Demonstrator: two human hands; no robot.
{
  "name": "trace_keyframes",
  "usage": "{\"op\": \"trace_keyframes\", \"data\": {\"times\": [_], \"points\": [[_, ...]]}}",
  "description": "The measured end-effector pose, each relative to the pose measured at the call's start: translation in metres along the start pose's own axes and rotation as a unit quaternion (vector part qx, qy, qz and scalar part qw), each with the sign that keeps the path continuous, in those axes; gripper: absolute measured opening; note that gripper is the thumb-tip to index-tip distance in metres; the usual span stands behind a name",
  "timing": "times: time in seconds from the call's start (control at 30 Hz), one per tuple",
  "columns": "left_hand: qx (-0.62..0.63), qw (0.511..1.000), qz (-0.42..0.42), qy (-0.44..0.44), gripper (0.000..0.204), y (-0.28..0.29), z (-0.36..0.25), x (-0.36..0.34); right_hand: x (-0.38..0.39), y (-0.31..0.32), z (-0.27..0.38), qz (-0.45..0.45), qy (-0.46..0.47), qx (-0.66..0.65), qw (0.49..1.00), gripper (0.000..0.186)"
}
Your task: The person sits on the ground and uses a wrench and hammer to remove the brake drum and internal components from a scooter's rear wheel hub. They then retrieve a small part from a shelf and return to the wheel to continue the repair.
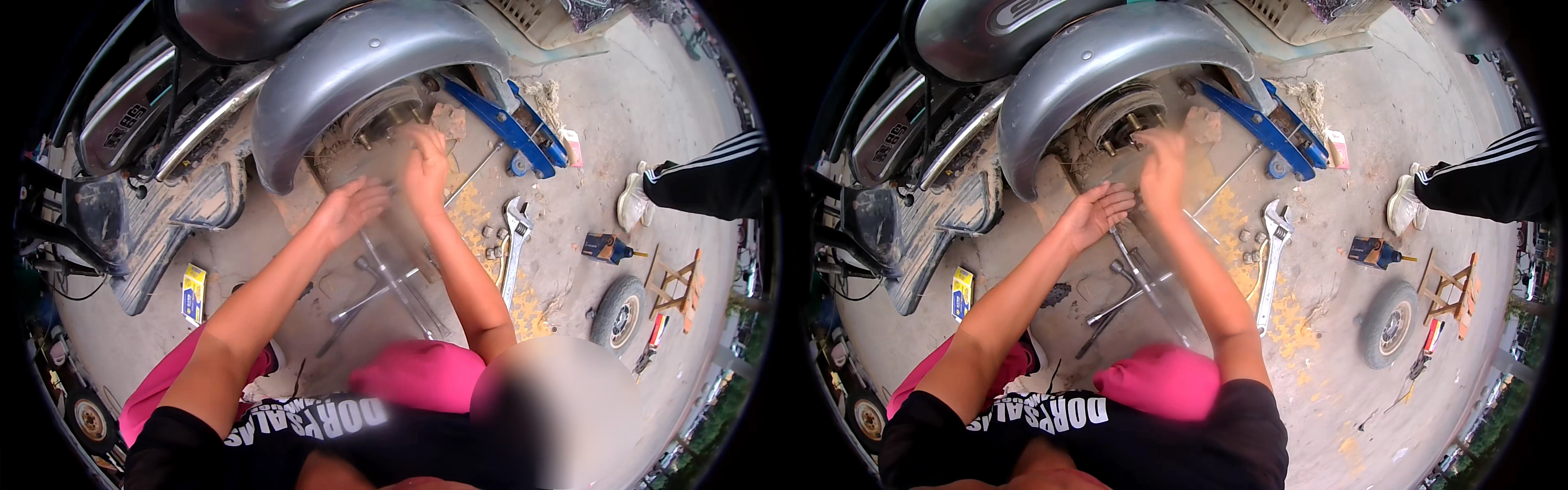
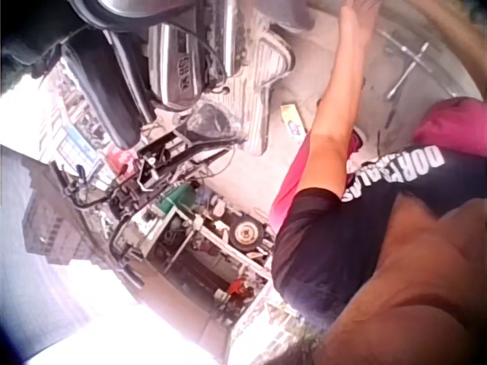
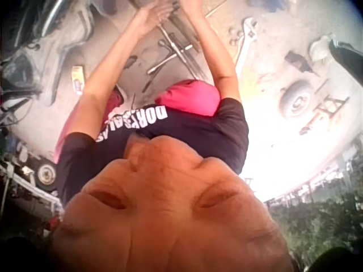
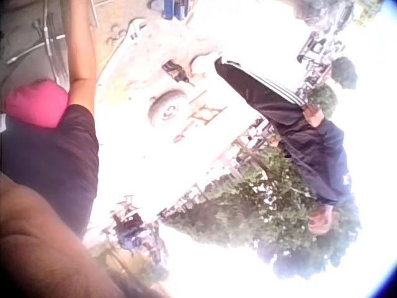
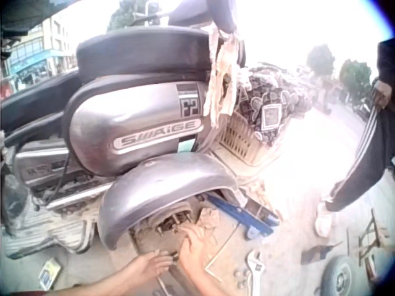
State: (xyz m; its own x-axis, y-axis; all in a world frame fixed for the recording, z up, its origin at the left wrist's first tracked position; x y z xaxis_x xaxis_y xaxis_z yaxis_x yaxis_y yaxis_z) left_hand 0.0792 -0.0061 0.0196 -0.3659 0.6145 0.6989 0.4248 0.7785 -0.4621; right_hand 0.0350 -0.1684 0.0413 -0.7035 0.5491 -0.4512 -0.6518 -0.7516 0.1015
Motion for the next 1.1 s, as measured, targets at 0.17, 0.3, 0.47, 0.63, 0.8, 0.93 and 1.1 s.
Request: {"op": "trace_keyframes", "data": {"times": [0.17, 0.3, 0.47, 0.63, 0.8, 0.93, 1.1], "points": [[0.141, 0.989, -0.018, -0.034, 0.034, -0.032, -0.004, -0.036, 0.01, -0.008, -0.032, -0.071, -0.201, -0.016, 0.977, 0.033], [0.238, 0.968, -0.039, -0.07, 0.03, -0.042, -0.012, -0.049, 0.013, -0.009, -0.016, -0.074, -0.119, -0.016, 0.99, 0.028], [0.202, 0.975, -0.053, -0.081, 0.031, -0.048, -0.013, -0.054, 0.0, -0.006, -0.03, -0.031, -0.363, -0.099, 0.926, 0.027], [0.195, 0.973, -0.106, -0.056, 0.03, -0.041, -0.012, -0.055, 0.011, -0.013, -0.045, -0.107, -0.26, -0.141, 0.949, 0.039], [0.185, 0.975, -0.104, -0.062, 0.028, -0.031, -0.007, -0.059, 0.005, -0.01, -0.034, -0.095, -0.426, -0.254, 0.863, 0.042], [0.196, 0.97, -0.133, -0.049, 0.03, -0.018, -0.002, -0.06, -0.01, -0.014, -0.03, -0.028, -0.586, -0.465, 0.663, 0.036], [0.17, 0.975, -0.142, -0.028, 0.034, -0.003, 0.009, -0.042, 0.001, -0.023, -0.033, -0.115, -0.133, -0.028, 0.984, 0.033]]}}
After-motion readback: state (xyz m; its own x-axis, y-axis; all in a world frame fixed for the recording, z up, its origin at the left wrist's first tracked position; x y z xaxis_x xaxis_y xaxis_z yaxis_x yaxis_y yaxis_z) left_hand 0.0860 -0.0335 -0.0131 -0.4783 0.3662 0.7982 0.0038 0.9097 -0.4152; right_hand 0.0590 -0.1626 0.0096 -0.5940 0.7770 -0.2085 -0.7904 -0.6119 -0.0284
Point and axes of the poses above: each hand's wrist, its own x-axis away from the middle knuckle, its own y-axis out of the back of the hand, z = x × y, the point moved 1 cm from there along -x, towards the middle knuckle, and after that the axes turned 13 degrees about -x, right-handed, at the moved point
